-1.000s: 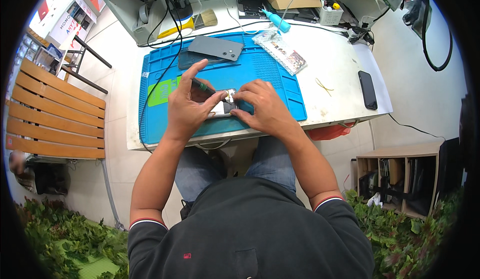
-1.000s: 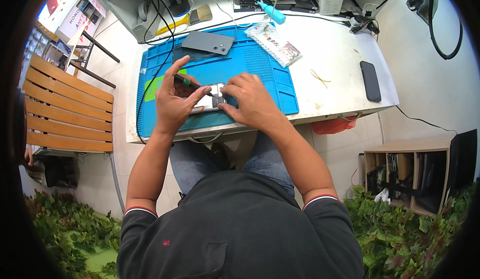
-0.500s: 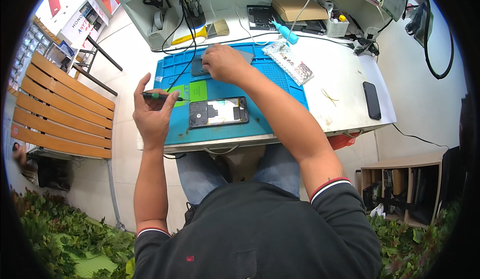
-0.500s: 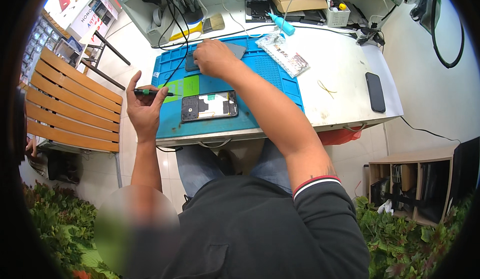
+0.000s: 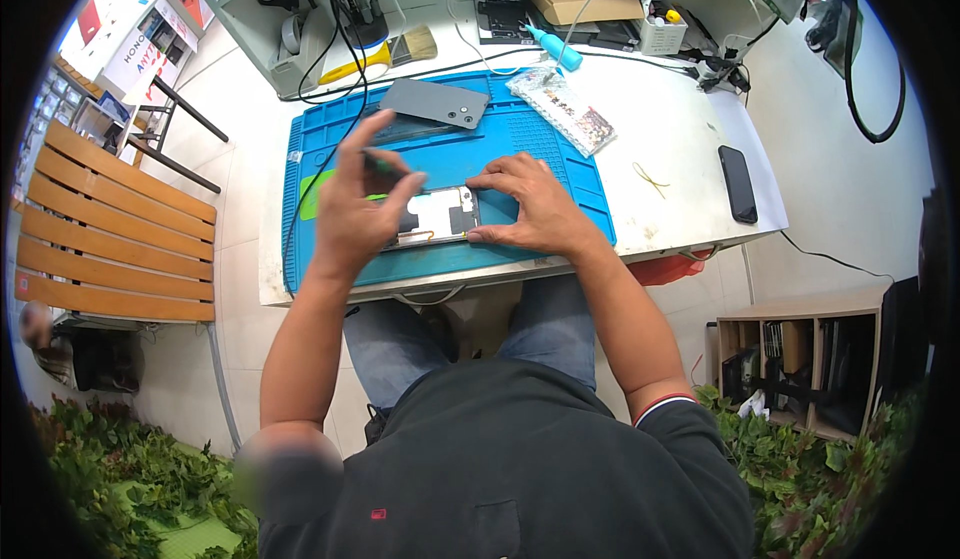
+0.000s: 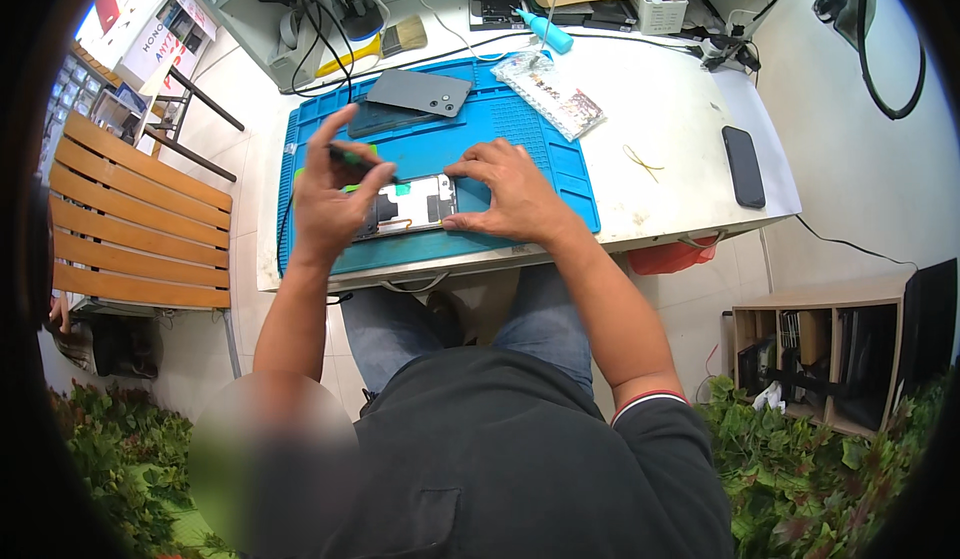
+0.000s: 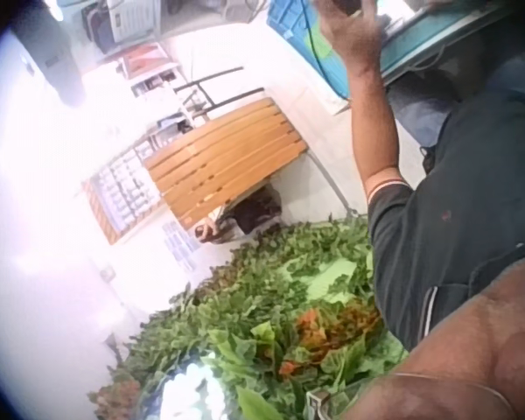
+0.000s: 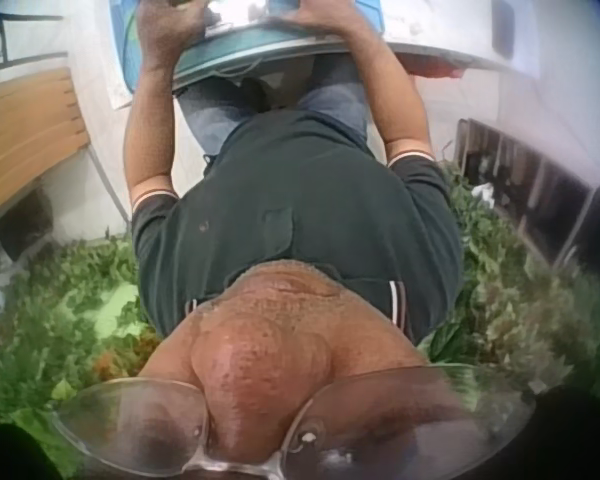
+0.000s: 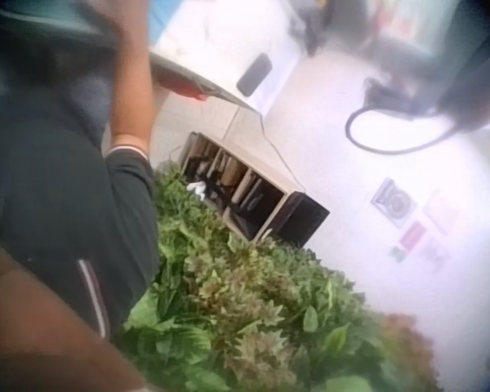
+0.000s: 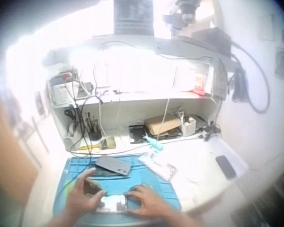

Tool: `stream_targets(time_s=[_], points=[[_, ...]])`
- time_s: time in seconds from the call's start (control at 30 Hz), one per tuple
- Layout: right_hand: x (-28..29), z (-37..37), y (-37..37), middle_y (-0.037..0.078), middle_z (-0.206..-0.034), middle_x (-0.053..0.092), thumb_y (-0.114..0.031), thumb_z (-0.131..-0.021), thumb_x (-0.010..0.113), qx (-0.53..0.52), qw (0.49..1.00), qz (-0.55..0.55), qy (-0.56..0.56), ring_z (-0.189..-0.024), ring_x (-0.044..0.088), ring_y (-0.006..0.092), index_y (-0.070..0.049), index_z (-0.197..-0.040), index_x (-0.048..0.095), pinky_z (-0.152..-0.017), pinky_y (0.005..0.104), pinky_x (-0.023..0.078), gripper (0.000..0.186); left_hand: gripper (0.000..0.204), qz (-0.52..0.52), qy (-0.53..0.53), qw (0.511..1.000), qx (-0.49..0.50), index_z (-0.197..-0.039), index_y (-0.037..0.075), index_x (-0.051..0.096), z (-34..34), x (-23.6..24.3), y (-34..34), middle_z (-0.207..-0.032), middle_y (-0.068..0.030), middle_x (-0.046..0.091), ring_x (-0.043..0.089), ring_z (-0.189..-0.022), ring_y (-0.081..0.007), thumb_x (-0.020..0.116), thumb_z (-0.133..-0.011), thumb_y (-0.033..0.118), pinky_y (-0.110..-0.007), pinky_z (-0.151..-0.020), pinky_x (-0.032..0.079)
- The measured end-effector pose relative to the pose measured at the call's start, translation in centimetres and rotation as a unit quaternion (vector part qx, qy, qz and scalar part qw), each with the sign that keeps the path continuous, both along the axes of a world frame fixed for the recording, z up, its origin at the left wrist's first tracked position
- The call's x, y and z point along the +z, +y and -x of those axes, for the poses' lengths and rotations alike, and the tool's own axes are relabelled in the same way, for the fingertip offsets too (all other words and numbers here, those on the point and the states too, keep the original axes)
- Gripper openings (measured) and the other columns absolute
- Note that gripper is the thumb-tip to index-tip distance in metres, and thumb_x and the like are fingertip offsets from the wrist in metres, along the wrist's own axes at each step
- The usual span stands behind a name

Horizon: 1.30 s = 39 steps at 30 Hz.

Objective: The person disassembles a phone on a work mat using a screwdriver and a pry tool to remove the battery and other internal components.

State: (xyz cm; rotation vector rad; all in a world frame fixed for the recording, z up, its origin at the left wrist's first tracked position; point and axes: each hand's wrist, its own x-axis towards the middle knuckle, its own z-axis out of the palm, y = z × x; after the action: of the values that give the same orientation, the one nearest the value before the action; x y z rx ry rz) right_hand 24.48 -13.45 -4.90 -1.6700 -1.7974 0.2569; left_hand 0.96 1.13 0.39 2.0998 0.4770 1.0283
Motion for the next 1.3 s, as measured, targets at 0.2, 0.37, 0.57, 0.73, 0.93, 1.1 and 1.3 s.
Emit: stream_targets(time_s=[0.2, 0.37, 0.57, 0.73, 0.93, 1.1, 1.3], points=[[-0.5, -0.1, 0.3, 0.009, -0.131, 0.071, -0.054, -0.076, 0.097, 0.006, 1.000, -0.010, 0.014, -0.129, 0.060, 0.0314, -0.014, -0.133, 0.080, -0.111, 0.0468, 0.044, 0.072, 0.079, -0.027, 0.063, 0.996, -0.051, -0.161, 0.012, 0.050, -3.8, -0.7, -1.5, -0.098, -0.0061, 0.077, 0.080, -0.086, -0.0145, 0.088, -0.092, 0.001, -0.030, -0.079, 0.065], [-0.3, 0.2, 0.1, 0.009, -0.131, 0.071, -0.051, -0.076, 0.098, 0.002, 1.000, -0.007, 0.018, -0.129, 0.059, 0.0310, -0.015, -0.133, 0.080, -0.112, 0.0464, 0.044, 0.070, 0.078, -0.029, 0.053, 0.997, -0.042, -0.160, 0.017, 0.052, -3.9, -1.5, -1.4, -0.095, -0.0051, 0.077, 0.081, -0.082, -0.0173, 0.088, -0.093, 0.005, -0.033, -0.075, 0.065], [0.0, 0.4, 0.0, 0.008, -0.130, 0.071, -0.050, -0.076, 0.098, 0.003, 1.000, -0.005, 0.020, -0.128, 0.060, 0.0294, -0.015, -0.131, 0.080, -0.111, 0.0470, 0.043, 0.068, 0.075, -0.052, 0.071, 0.993, -0.083, -0.158, 0.014, 0.055, -4.0, -0.3, -1.2, -0.101, -0.0055, 0.078, 0.079, -0.084, -0.0154, 0.088, -0.092, 0.002, -0.033, -0.080, 0.065], [0.0, 0.2, -0.1, 0.008, -0.130, 0.071, -0.048, -0.077, 0.098, 0.003, 1.000, -0.007, 0.013, -0.128, 0.060, 0.0294, -0.013, -0.129, 0.080, -0.112, 0.0471, 0.043, 0.065, 0.072, -0.047, 0.165, 0.978, -0.117, -0.158, 0.021, 0.059, -4.8, 1.4, -1.1, -0.106, -0.0080, 0.079, 0.078, -0.087, -0.0188, 0.086, -0.094, 0.002, -0.035, -0.082, 0.064], [0.4, 0.1, -1.1, 0.011, -0.129, 0.071, -0.033, -0.085, 0.094, 0.003, 0.998, -0.024, 0.050, -0.127, 0.062, 0.0325, -0.006, -0.128, 0.078, -0.112, 0.0472, 0.047, 0.053, 0.075, -0.039, 0.151, 0.970, -0.186, -0.162, 0.024, 0.057, -5.0, 2.8, -1.3, -0.111, -0.0086, 0.079, 0.075, -0.086, -0.0212, 0.085, -0.095, 0.007, -0.037, -0.081, 0.063], [1.1, 0.2, -2.1, 0.013, -0.125, 0.072, -0.019, -0.088, 0.090, -0.022, 0.997, -0.040, 0.070, -0.120, 0.065, 0.0326, -0.002, -0.123, 0.079, -0.105, 0.0459, 0.052, 0.040, 0.078, -0.068, 0.232, 0.962, -0.128, -0.165, 0.026, 0.055, -4.7, 4.6, -1.5, -0.120, -0.0097, 0.078, 0.074, -0.094, -0.0255, 0.084, -0.094, 0.007, -0.039, -0.088, 0.062], [0.9, 0.4, -2.3, 0.010, -0.117, 0.075, -0.015, -0.090, 0.087, -0.044, 0.994, -0.082, 0.054, -0.115, 0.068, 0.0303, -0.004, -0.117, 0.081, -0.101, 0.0455, 0.051, 0.029, 0.085, -0.100, 0.242, 0.955, -0.138, -0.165, 0.027, 0.054, -4.5, 4.8, -1.2, -0.120, -0.0086, 0.076, 0.073, -0.104, -0.0270, 0.086, -0.090, 0.004, -0.041, -0.094, 0.062]])
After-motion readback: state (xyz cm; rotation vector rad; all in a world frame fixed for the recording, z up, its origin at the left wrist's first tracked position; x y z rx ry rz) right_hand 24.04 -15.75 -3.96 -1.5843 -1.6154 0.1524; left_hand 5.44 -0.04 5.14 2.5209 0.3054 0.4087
